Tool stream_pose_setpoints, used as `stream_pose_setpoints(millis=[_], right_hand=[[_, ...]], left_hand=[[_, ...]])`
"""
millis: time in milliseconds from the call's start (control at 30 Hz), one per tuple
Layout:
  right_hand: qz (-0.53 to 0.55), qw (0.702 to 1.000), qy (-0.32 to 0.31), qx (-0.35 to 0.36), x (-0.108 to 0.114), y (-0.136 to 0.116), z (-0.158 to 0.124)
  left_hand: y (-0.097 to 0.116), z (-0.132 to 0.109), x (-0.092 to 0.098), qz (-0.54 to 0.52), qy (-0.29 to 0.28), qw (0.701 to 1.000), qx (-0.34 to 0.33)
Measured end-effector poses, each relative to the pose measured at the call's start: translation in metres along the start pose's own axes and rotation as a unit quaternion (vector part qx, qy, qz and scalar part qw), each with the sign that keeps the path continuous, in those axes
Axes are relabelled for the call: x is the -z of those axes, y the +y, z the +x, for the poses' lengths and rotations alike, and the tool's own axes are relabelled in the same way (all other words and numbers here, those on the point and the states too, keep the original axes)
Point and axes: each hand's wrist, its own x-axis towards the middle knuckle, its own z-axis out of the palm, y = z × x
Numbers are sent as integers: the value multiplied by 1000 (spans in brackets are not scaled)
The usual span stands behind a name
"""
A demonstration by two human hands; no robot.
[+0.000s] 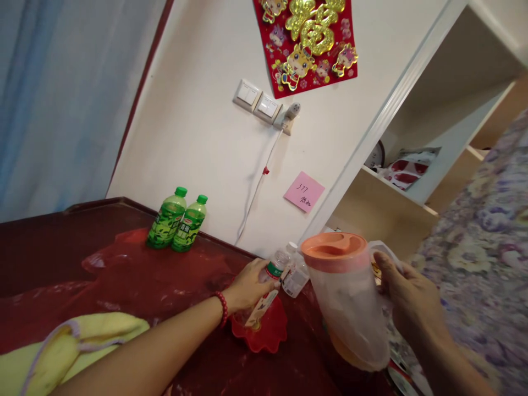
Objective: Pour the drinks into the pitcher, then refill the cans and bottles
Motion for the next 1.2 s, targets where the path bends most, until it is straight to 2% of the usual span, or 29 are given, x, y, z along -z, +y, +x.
stream_pose_setpoints(millis=[300,833,1200], right_hand=[[-17,998,-54,14,-10,-34,18],[-100,988,-85,78,-16,-55,32],[-142,982,-90,87,-13,-59,40]], left_hand=[[-4,0,-2,8,6,1000,8],[-9,3,-3,11,-3,1000,-2],[-5,1,-1,16,-4,1000,2]])
